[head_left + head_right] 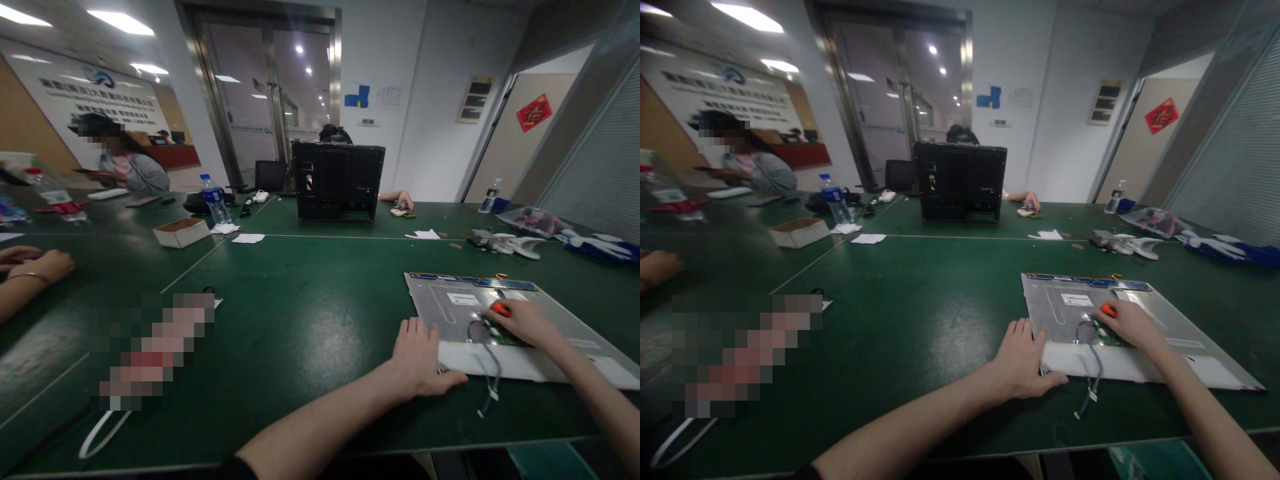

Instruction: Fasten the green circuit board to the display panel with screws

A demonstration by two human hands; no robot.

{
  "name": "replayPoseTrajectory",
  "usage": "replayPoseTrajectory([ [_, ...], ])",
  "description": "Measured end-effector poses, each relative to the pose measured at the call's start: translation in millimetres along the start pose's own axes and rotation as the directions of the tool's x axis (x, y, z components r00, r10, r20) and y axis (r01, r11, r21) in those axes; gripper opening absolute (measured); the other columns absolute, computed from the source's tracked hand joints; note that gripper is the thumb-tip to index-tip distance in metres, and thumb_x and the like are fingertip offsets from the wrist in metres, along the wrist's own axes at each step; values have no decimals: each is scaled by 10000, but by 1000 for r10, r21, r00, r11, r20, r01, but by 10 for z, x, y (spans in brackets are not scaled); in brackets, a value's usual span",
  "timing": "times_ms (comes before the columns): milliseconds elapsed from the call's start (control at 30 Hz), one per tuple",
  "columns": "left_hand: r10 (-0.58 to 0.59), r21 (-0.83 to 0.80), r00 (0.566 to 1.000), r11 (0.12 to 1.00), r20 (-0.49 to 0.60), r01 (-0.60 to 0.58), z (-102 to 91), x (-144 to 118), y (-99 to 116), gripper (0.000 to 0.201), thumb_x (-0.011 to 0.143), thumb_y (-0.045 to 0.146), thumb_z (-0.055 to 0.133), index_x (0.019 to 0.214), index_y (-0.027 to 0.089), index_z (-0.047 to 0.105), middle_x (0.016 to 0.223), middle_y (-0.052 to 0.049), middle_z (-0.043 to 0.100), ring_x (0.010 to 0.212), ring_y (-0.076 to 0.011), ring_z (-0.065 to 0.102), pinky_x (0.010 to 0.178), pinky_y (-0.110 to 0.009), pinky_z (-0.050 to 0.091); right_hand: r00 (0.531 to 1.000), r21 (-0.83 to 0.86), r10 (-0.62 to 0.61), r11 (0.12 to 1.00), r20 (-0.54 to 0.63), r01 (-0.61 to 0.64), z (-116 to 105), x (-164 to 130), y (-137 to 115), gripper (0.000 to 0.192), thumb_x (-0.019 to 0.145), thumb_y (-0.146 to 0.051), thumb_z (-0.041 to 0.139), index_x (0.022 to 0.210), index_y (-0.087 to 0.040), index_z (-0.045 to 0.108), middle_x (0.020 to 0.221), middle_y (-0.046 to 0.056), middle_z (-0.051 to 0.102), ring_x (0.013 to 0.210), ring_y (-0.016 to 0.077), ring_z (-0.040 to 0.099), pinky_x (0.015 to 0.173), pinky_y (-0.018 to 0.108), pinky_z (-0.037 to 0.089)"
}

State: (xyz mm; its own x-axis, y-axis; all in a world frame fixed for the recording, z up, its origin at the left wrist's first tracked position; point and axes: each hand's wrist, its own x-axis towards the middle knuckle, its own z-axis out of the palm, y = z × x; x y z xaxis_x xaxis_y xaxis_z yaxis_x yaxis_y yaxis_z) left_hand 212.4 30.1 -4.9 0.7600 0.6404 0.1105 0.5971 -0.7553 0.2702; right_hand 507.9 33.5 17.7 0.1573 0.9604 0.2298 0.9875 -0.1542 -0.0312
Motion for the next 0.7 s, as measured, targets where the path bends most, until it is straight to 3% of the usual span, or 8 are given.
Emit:
replayPoseTrajectory([
  [100,40,-17,999,999,2,-40,54,117,17,961,838,787,432,1446,43,442,1380,-262,507,1263,-404,456,1068,-496,343,994,-31,12,999,108,-9,48,73,-93,273,840,-431,563,678,-221,626,672,67,714,630,232,665,568,287,421],
  [233,67,-16,998,998,-13,-68,80,210,21,947,826,792,445,1437,68,455,1369,-248,515,1251,-403,462,1051,-492,347,984,-106,76,993,160,-59,20,76,-114,215,867,-325,517,792,-190,667,777,118,738,731,282,698,590,305,404],
  [433,62,10,998,998,2,-62,61,270,57,945,828,789,454,1435,65,460,1385,-251,507,1269,-402,454,1079,-495,315,974,-167,133,981,185,-102,-32,44,-164,214,895,-237,485,837,-165,679,854,149,741,793,287,704,608,308,406],
  [700,72,9,997,997,16,-73,57,401,101,927,834,788,456,1435,82,466,1385,-238,510,1262,-383,462,1065,-477,335,980,-106,68,993,186,-48,-46,44,-210,232,884,-229,492,959,-157,699,1040,155,739,959,303,693,748,335,480],
])
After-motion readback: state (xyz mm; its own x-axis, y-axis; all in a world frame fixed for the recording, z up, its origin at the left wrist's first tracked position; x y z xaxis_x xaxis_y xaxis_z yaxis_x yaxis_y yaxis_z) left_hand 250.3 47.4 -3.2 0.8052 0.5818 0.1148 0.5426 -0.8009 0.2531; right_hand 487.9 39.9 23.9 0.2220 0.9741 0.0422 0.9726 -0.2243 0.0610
